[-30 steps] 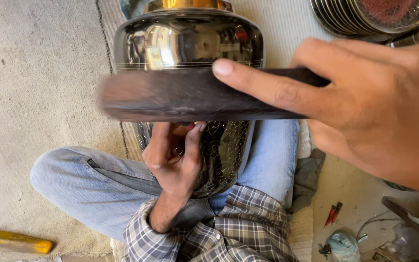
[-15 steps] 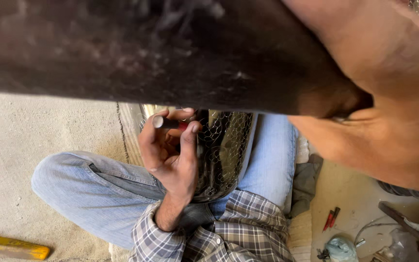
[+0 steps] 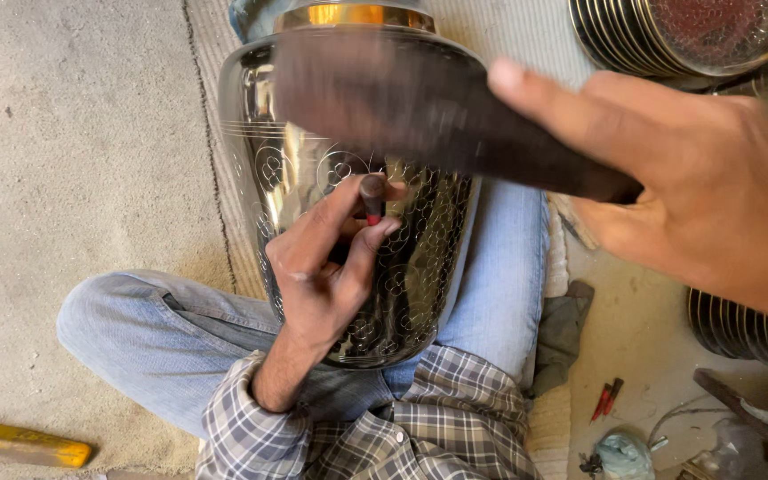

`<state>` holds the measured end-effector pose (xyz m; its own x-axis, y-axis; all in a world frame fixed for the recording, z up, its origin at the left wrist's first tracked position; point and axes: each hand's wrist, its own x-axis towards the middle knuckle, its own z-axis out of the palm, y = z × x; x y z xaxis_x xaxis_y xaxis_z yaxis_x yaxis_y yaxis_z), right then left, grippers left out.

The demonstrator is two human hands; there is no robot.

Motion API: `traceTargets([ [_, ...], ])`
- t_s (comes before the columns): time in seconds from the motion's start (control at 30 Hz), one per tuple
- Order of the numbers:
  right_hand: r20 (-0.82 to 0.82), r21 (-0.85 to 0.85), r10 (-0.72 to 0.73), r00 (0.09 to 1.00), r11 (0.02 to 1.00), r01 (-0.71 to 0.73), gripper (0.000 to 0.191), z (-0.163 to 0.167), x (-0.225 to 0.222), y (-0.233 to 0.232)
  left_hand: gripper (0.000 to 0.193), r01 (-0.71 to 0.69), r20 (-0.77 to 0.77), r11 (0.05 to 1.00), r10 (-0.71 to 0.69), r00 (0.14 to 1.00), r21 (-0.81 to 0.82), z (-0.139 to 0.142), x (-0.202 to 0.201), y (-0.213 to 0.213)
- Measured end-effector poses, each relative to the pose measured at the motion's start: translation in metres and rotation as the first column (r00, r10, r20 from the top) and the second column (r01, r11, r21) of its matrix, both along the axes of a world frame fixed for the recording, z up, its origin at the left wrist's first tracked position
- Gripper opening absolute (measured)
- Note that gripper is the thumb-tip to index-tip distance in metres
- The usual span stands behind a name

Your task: The person sits cross-legged on the floor with a large brass vase on their lap and hammers a small punch along a pre-drawn decorative pattern using a wooden mallet, moving the punch point by point to chase the design into the metal surface.

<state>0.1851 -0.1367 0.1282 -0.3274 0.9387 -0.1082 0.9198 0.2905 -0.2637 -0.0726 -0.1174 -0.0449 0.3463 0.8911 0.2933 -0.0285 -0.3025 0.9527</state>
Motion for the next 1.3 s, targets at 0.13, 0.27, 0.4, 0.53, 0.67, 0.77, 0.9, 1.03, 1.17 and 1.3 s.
traceTargets([
  [0.13,-0.07,0.062,-0.001,0.998,0.998,0.005,0.079,0.006,0.002,-0.009,0.039,0.05,0.064,0.999,-0.05,0.997,0.004,0.001,-0.002,0.003],
  [0.27,0.278,-0.136,-0.037,0.96,0.988,0.078,0.086,-0.004,0.007,-0.01,0.04,0.046,-0.165,0.997,-0.036,0.986,0.058,-0.005,-0.002,0.009],
  [0.4,0.016,0.015,-0.102,0.995,0.995,0.102,0.087,-0.022,0.01,-0.028,0.041,0.114,-0.203,0.985,-0.086,0.975,0.131,-0.007,-0.006,0.013],
  [0.53,-0.123,0.054,-0.166,0.978,0.983,0.174,0.084,-0.038,0.022,-0.054,0.046,0.238,-0.152,0.961,-0.217,0.964,0.138,-0.006,-0.008,0.019],
  [0.67,0.193,-0.078,-0.218,0.957,0.968,0.237,0.084,-0.065,0.032,-0.082,0.044,0.349,-0.222,0.926,-0.313,0.923,0.145,-0.006,-0.003,0.035],
  [0.77,-0.247,-0.015,-0.4,0.883,0.913,0.409,0.088,-0.096,0.022,-0.117,0.043,0.461,-0.214,0.876,-0.428,0.878,0.143,0.0,0.002,0.049],
  [0.9,-0.315,0.127,-0.497,0.809,0.822,0.554,0.083,-0.139,0.005,-0.163,0.047,0.732,-0.312,0.676,-0.679,0.664,0.087,0.016,0.009,0.072],
  [1.03,-0.421,0.125,-0.641,0.642,0.66,0.741,0.077,-0.167,-0.024,-0.196,0.056,0.885,-0.289,0.452,-0.837,0.464,0.112,0.029,0.03,0.088],
  [1.17,-0.756,0.019,-0.551,0.354,0.523,0.852,0.073,-0.171,-0.049,-0.21,0.054,0.955,-0.311,0.292,-0.913,0.263,-0.05,0.037,0.043,0.095],
  [1.3,-0.635,0.252,-0.529,0.563,0.547,0.798,0.076,-0.165,-0.052,-0.207,0.053,0.972,-0.272,0.235,-0.935,0.23,0.012,0.041,0.049,0.094],
])
